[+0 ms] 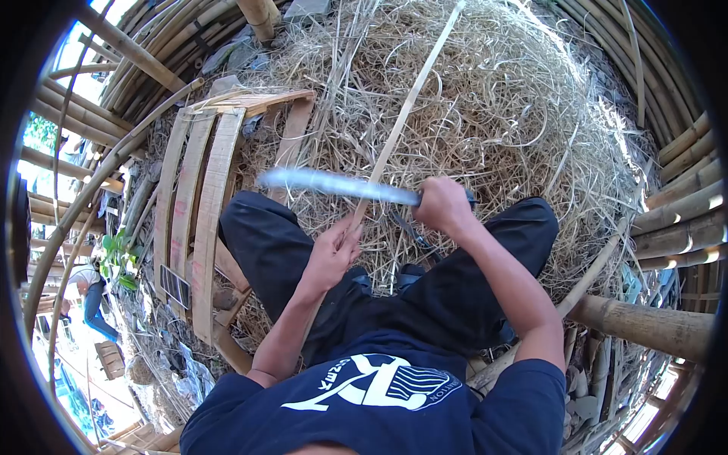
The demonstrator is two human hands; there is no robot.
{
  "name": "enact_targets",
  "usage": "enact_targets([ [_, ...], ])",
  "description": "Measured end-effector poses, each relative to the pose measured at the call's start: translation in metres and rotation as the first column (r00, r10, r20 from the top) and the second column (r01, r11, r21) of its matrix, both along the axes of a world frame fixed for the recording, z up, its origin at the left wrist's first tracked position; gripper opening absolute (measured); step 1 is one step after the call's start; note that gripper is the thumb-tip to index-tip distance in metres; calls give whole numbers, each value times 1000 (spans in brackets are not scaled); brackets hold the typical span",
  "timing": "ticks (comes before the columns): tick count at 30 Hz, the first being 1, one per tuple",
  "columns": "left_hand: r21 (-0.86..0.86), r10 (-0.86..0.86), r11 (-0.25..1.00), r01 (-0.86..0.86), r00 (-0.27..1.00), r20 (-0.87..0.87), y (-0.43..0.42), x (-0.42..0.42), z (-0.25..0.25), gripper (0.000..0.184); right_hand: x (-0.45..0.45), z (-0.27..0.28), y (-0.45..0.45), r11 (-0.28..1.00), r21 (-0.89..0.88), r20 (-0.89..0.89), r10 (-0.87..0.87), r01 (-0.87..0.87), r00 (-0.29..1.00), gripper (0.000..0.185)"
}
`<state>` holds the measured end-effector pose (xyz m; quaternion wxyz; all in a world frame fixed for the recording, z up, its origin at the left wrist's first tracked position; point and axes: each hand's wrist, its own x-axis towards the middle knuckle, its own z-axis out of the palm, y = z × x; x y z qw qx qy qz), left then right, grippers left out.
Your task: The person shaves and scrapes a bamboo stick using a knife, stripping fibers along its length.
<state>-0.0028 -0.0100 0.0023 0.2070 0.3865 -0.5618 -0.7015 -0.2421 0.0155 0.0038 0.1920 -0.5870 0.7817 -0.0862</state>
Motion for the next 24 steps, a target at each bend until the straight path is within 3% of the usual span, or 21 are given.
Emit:
enact_targets([
  [1, 4, -16, 1000, 16, 1000, 25, 3, 3, -1, 29, -9, -4, -4, 993, -20, 41, -118, 119, 992, 22],
  [4, -36, -31, 999, 33, 998, 54, 6, 9, -8, 31, -20, 0, -9, 967, 22, 53, -253, 252, 966, 23],
  [6, -96, -26, 995, 38, 992, 121, 5, 8, -6, 34, -3, 4, 5, 977, 3, 119, -211, 212, 970, 22],
  [8, -112, -48, 992, 65, 988, 147, 3, 4, -5, 35, 15, 9, 16, 997, 76, 117, 14, -23, 993, 22],
  [9, -201, -35, 977, 69, 985, 166, 5, 4, -7, 34, 12, -1, 17, 990, 67, 46, 123, -125, 991, 22],
  [10, -289, -21, 954, 75, 982, 186, 5, 4, -8, 34, 7, -7, 15, 991, 68, 47, 116, -119, 992, 22],
  [14, -347, 19, 933, 92, 953, 303, 9, 16, -9, 37, -20, -21, -2, 997, 47, -2, -65, 65, 998, 22],
  [16, -372, 38, 924, 84, 950, 309, 13, 15, -7, 38, -28, -19, -9, 958, 54, 87, -286, 282, 954, 23],
  [18, -440, 71, 891, 112, 923, 379, 15, 15, -3, 38, -12, -15, 1, 963, 28, 104, -268, 267, 958, 24],
  [21, -491, 59, 853, 175, 904, 424, 12, 9, -2, 40, 5, 0, 10, 993, 84, 2, 86, -86, 996, 24],
  [24, -536, 57, 816, 216, 893, 447, 15, 12, -4, 41, -15, -7, 2, 995, 100, -1, 28, -28, 1000, 23],
])
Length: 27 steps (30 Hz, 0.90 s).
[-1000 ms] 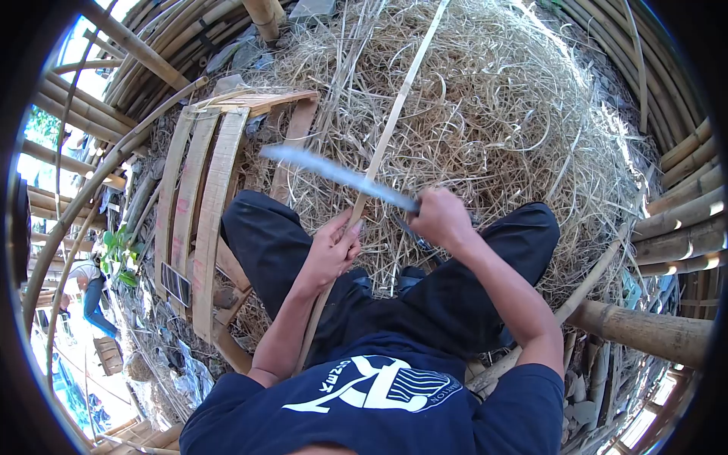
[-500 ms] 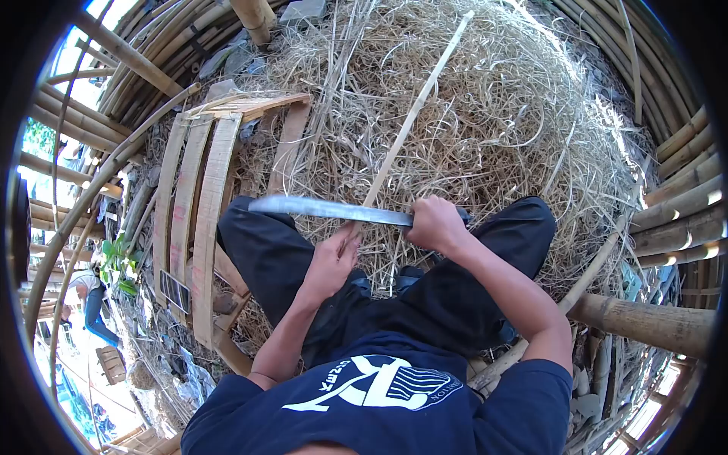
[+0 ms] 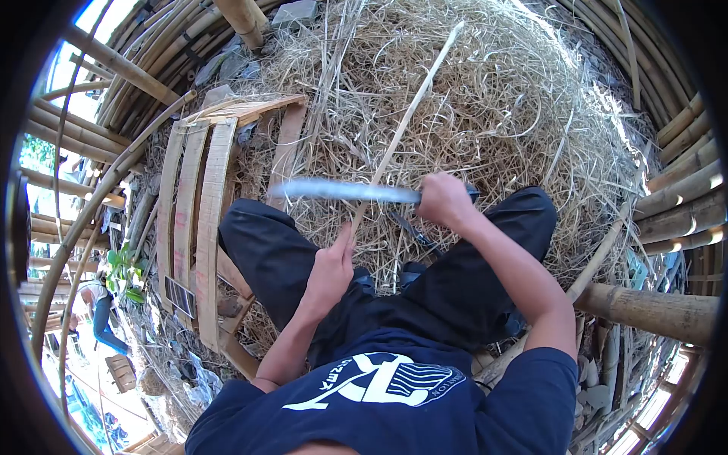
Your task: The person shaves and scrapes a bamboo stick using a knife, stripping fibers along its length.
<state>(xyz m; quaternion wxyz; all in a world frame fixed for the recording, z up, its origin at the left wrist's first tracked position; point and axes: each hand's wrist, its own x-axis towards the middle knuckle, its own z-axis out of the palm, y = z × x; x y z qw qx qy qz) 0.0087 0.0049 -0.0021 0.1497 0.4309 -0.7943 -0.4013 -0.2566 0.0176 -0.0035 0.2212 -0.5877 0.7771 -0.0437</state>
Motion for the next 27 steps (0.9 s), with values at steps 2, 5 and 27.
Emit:
enact_targets([
  [2, -12, 6, 1000, -6, 1000, 12, 4, 2, -3, 41, -20, -11, -7, 974, -63, 19, -218, 219, 976, 22],
  [5, -79, 2, 997, 2, 999, 51, 7, 7, -7, 41, -18, 0, -4, 965, 19, 62, -261, 260, 963, 23],
  [27, -28, 14, 1000, -10, 989, 150, 14, 13, 9, 37, -43, -16, -11, 966, -36, 55, -254, 256, 966, 25],
])
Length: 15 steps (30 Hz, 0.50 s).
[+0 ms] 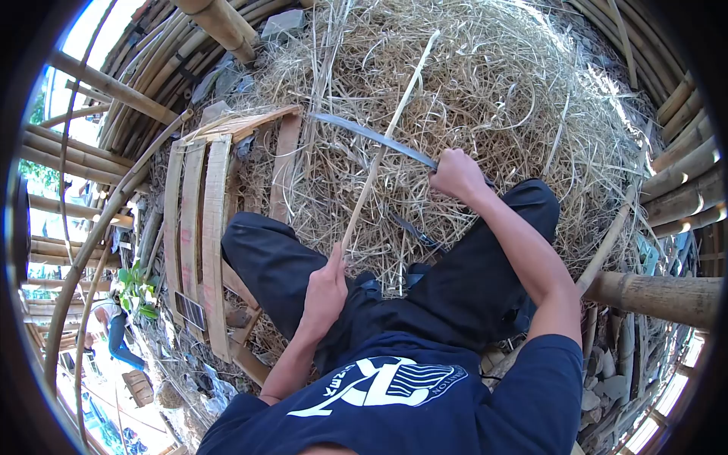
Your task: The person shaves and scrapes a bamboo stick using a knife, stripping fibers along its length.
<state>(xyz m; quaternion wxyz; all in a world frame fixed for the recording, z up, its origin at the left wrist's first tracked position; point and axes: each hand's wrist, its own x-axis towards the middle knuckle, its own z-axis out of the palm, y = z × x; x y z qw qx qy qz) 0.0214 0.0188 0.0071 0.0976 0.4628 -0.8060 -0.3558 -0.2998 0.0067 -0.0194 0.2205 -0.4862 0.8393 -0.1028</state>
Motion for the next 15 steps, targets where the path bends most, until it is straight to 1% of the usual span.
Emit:
enact_targets([
  [1, 15, 19, 1000, -20, 1000, 17, 1, -1, 2, 37, 4, 4, 1, 1000, -24, -4, -12, 12, 1000, 25],
  [2, 18, 22, 1000, -22, 1000, 19, 3, -3, 2, 37, 10, 9, 3, 1000, 21, 117, 5, -8, 993, 25],
  [3, 11, 16, 1000, -16, 1000, -2, 2, -6, 3, 36, 14, 7, 7, 1000, 23, 119, 3, -6, 993, 25],
  [5, -7, 4, 1000, -4, 1000, -25, -1, -9, 2, 36, 17, 1, 9, 966, -65, -69, 245, -250, 967, 24],
  [6, -16, -16, 1000, 16, 999, -28, -1, -6, 0, 38, 7, 3, 1, 971, 34, -18, 239, -239, 971, 23],
  [7, -20, -36, 999, 35, 999, -32, 2, -4, -1, 41, -2, -4, -3, 980, -30, -92, 196, -199, 976, 24],
  [9, -15, -26, 1000, 25, 999, -23, 7, 3, 0, 40, -17, -6, -10, 997, -36, -46, -65, 63, 997, 26],
  [10, -12, -14, 1000, 14, 1000, -12, 5, 5, 2, 40, -17, -4, -10, 997, -44, -43, -72, 70, 996, 26],
  [12, -17, 4, 1000, -4, 1000, -23, 2, 0, 9, 39, -13, -2, -7, 992, -60, 74, -110, 115, 991, 26],
  [13, -7, 24, 1000, -25, 999, -35, 4, -2, 11, 37, -6, -4, -3, 992, -57, 78, -106, 110, 991, 26],
  [15, -22, 24, 999, -26, 998, -57, 4, -5, 9, 38, 1, -6, 2, 985, -69, -21, 156, -157, 988, 26],
])
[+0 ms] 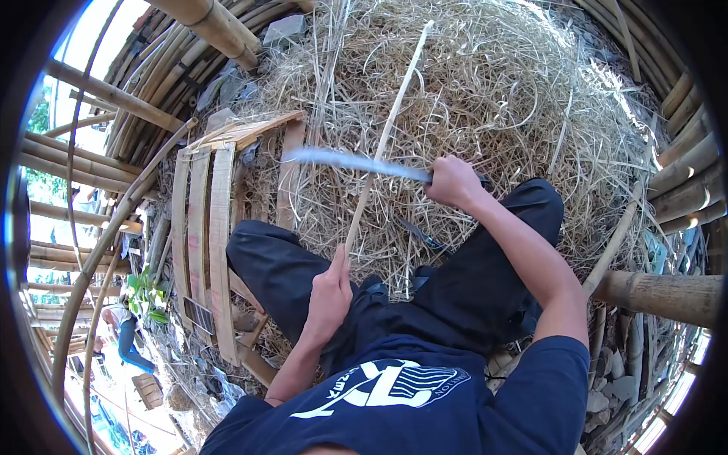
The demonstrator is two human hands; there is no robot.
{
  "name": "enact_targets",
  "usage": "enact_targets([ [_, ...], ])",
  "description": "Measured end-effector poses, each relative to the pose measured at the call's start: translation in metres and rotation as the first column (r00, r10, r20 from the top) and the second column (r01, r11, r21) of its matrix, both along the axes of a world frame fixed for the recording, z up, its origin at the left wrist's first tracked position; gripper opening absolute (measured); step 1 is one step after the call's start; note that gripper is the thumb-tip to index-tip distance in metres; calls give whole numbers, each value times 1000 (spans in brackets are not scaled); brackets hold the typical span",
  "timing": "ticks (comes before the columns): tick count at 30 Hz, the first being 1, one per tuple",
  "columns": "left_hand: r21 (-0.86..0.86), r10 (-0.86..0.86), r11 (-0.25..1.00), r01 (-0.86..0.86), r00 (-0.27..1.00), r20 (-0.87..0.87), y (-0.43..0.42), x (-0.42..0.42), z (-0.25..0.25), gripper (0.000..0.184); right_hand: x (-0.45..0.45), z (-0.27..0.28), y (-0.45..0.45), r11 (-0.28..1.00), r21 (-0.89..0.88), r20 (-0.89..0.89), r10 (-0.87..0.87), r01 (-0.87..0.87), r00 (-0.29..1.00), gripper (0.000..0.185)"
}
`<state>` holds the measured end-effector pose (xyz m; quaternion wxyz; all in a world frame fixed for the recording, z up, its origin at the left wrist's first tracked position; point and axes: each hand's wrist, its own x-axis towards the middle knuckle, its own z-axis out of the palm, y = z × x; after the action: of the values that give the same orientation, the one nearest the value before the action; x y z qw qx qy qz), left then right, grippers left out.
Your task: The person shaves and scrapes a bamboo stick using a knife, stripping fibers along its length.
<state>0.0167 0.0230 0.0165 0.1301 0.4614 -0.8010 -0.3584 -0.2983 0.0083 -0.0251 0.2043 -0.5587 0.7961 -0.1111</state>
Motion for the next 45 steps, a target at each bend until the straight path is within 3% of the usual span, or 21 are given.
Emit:
enact_targets([
  [2, -12, -8, 1000, 7, 1000, -15, -1, -1, 0, 38, -11, -7, -5, 998, -32, -47, 51, -53, 998, 26],
  [6, -1, -10, 1000, 10, 1000, -22, 5, 7, 1, 37, -27, -21, -17, 984, 40, -62, -171, 174, 983, 23],
  [8, -19, -10, 1000, 9, 1000, -26, 4, 10, 1, 37, -23, -26, -13, 964, -125, -42, -240, 233, 970, 25],
  [9, -9, 8, 1000, -8, 1000, -16, 4, 9, 1, 37, -21, -17, -15, 977, -4, 18, -212, 212, 977, 27],
  [13, -18, 15, 1000, -16, 1000, -14, 6, 8, 2, 37, -5, -12, -8, 999, -41, -7, 8, -8, 1000, 26],
  [17, 55, -15, 998, 10, 995, 94, 11, 16, 10, 41, -29, -19, -23, 976, 10, -7, -217, 217, 976, 25],
  [20, 9, -17, 1000, 16, 997, 70, 8, 18, 3, 40, -16, -4, -16, 975, 61, 49, -218, 215, 975, 26],
  [22, 38, -1, 999, -3, 993, 118, 11, 14, 9, 40, -12, -13, -11, 984, 43, 64, -173, 171, 983, 27],
  [24, 20, -6, 1000, 4, 995, 104, 9, 11, 10, 40, -11, -19, -11, 1000, -1, -27, 20, -20, 999, 26],
  [25, 9, -13, 1000, 12, 995, 96, 12, 14, 11, 40, -19, -17, -17, 997, 76, -22, 7, -5, 1000, 24],
  [26, 17, -13, 1000, 11, 994, 108, 16, 19, 13, 40, -26, -22, -22, 997, 21, -82, -74, 75, 994, 23],
  [28, 44, -18, 999, 12, 991, 133, 17, 23, 16, 40, -38, -19, -24, 954, 25, 0, -299, 299, 954, 23],
  [31, -19, -33, 999, 35, 992, 125, 17, 28, 11, 40, -37, -13, -17, 943, -19, 57, -330, 332, 942, 26],
  [32, -19, -30, 999, 32, 992, 122, 16, 26, 11, 40, -32, -12, -14, 944, -20, 54, -327, 329, 943, 26],
  [34, -9, -8, 1000, 9, 995, 96, 12, 16, 16, 40, -21, -10, -8, 997, -36, 8, -72, 72, 997, 26],
  [35, -8, -8, 1000, 9, 995, 98, 11, 14, 17, 40, -20, -13, -7, 991, -131, -40, -41, 36, 998, 26],
  [36, 8, -9, 1000, 8, 994, 109, 12, 15, 19, 40, -24, -16, -11, 991, -125, -32, -42, 38, 999, 26],
  [38, 32, -27, 999, 22, 990, 136, 17, 23, 21, 39, -37, -20, -23, 976, 59, -14, -211, 211, 977, 26],
  [42, 14, -34, 999, 32, 991, 130, 20, 31, 13, 39, -35, -17, -18, 931, 69, 57, -362, 358, 931, 27],
  [43, 31, -26, 999, 22, 992, 125, 20, 30, 11, 39, -34, -22, -17, 945, 86, 129, -325, 316, 937, 27],
  [45, 37, -21, 999, 17, 993, 116, 22, 27, 14, 39, -26, -23, -12, 978, 47, 76, -209, 206, 975, 27],
])
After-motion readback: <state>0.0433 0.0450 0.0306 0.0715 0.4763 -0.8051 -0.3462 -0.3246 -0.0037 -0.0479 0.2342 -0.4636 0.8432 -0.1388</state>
